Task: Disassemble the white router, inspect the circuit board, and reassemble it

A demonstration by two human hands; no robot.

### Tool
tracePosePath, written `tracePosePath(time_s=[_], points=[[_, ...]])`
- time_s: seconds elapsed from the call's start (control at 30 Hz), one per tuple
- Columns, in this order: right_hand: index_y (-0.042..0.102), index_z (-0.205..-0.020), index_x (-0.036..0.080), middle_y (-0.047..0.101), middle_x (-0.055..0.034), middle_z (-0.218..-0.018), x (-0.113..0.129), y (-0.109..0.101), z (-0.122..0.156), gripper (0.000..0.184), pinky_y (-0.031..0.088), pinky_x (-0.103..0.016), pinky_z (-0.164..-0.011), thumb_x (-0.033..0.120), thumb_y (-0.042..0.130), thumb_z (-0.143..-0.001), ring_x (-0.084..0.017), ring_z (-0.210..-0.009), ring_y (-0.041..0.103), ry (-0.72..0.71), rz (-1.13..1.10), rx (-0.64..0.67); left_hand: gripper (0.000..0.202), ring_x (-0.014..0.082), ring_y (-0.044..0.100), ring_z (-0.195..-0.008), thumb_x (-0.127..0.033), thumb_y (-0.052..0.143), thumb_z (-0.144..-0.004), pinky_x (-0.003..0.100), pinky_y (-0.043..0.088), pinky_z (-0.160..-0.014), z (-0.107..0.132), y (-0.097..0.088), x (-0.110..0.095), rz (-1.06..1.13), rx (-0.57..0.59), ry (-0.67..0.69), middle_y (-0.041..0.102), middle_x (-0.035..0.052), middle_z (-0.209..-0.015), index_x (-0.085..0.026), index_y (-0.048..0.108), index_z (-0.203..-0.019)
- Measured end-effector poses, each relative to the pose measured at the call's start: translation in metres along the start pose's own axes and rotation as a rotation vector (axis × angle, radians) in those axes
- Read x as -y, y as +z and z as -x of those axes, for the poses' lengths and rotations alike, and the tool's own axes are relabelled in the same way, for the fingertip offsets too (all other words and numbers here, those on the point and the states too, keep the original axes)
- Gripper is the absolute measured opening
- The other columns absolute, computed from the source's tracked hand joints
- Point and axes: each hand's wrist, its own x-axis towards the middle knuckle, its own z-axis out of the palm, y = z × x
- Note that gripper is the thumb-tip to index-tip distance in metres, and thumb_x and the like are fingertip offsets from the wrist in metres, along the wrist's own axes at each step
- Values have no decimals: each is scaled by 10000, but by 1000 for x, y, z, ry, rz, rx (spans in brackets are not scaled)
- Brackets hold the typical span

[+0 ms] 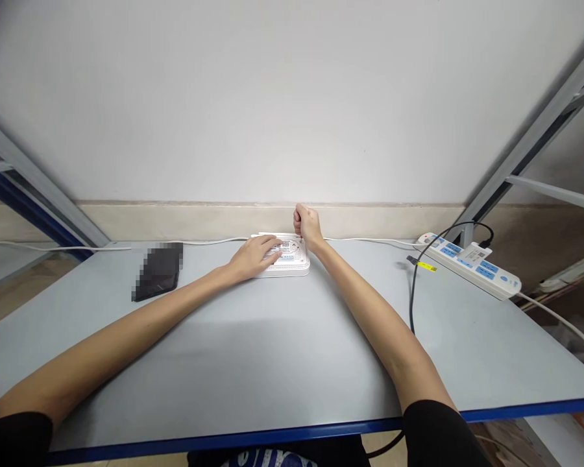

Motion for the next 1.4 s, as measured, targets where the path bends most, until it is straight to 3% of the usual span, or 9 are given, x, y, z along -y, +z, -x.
tracePosePath(time_s=[0.47, 0.87, 1.03, 1.4], points=[[309, -586, 222, 213, 91, -451, -3, -3, -3, 383, 123, -192, -356, 424, 522, -831, -53, -378, 143, 24, -40, 19, 361, 233, 550, -1144, -413, 407, -951, 390, 415, -980, 0, 1, 0, 0, 13, -5, 610, 58, -1219, -234, 577, -1214], [301, -603, 231, 172, 103, -425, 1, -11, -6, 385, 146, -208, -357, 476, 523, -800, -64, -364, 122, 43, -62, 132, 372, 248, 557, -1142, -442, 420, -942, 413, 424, -982, 1, 3, 2, -23, -8, -23, 602, 63, -1236, -250, 593, -1210], [322, -675, 235, 160, 106, -455, -2, -9, -1, 285, 141, -204, -368, 412, 523, -771, -74, -381, 112, -13, -105, 86, 373, 245, 559, -1134, -439, 406, -947, 415, 419, -990, 1, 2, 1, -19, -1, -27, 601, 61, -1232, -251, 589, -1212], [319, -697, 239, 241, 103, -463, -5, -7, -1, 307, 158, -200, -358, 388, 583, -746, -73, -372, 170, -30, -145, 3, 353, 234, 559, -1133, -409, 418, -945, 401, 416, -998, 0, 1, 1, -4, 12, -17, 607, 57, -1219, -254, 582, -1217]])
